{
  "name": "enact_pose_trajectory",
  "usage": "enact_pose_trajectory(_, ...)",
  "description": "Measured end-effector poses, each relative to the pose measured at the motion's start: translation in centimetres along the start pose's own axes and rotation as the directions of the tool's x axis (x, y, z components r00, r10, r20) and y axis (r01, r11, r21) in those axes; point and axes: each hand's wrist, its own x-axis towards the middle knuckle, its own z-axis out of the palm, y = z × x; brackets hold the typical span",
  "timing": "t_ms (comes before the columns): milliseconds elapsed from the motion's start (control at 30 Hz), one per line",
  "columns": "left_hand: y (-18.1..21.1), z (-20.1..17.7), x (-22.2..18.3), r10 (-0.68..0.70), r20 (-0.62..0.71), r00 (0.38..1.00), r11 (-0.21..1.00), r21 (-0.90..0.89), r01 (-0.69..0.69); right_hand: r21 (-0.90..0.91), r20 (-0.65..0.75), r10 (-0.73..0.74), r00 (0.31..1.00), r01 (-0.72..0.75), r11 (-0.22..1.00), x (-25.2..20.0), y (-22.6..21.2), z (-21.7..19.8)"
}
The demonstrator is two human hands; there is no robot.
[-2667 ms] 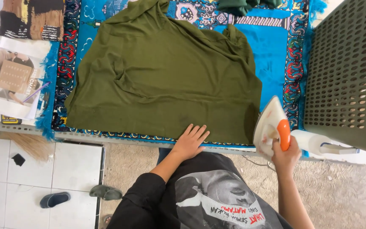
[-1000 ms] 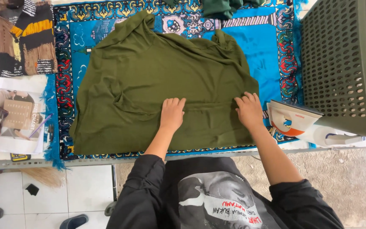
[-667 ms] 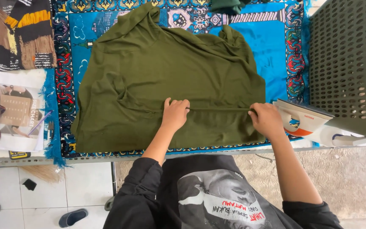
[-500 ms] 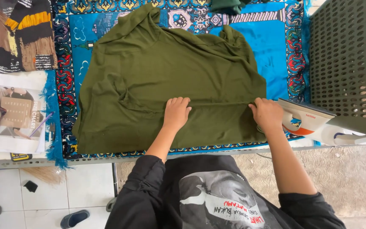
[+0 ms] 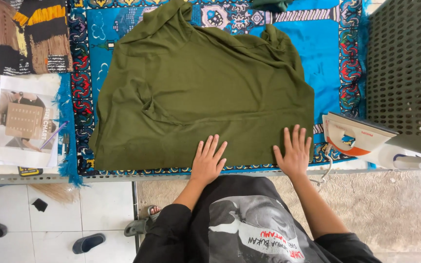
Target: Ironing a green garment using a hand iron and a spray bottle for dampening.
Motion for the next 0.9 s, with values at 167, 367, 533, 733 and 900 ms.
enact_pose_trajectory(167, -1.0, 0.9, -1.0, -0.08, 0.077, 0.994, 0.997, 0.004, 0.08, 0.016, 0.145, 0.1, 0.984, -0.103, 0.995, -0.8, 2.8, 1.5)
enact_pose_trajectory(367, -0.9, 1.1, -1.2, -0.109, 0.109, 0.988, 0.994, -0.015, 0.111, -0.011, 0.179, 0.111, 0.978, -0.11, 0.994, -1.0, 3.4, 2.0)
enact_pose_trajectory(533, -0.7, 1.0, -1.4, -0.116, 0.081, 0.99, 0.993, 0.018, 0.115, -0.029, 0.187, 0.119, 0.975, -0.116, 0.993, -1.2, 3.6, 2.3)
enact_pose_trajectory(733, -0.8, 0.9, -1.2, -0.143, 0.041, 0.989, 0.989, -0.038, 0.144, -0.016, 0.148, 0.069, 0.987, -0.067, 0.998, -1.3, 2.0, 1.5)
enact_pose_trajectory(900, -1.7, 0.5, -1.2, -0.226, 0.031, 0.974, 0.974, 0.001, 0.226, 0.024, 0.122, 0.009, 0.992, -0.013, 1.0, -0.5, 1.2, 1.8)
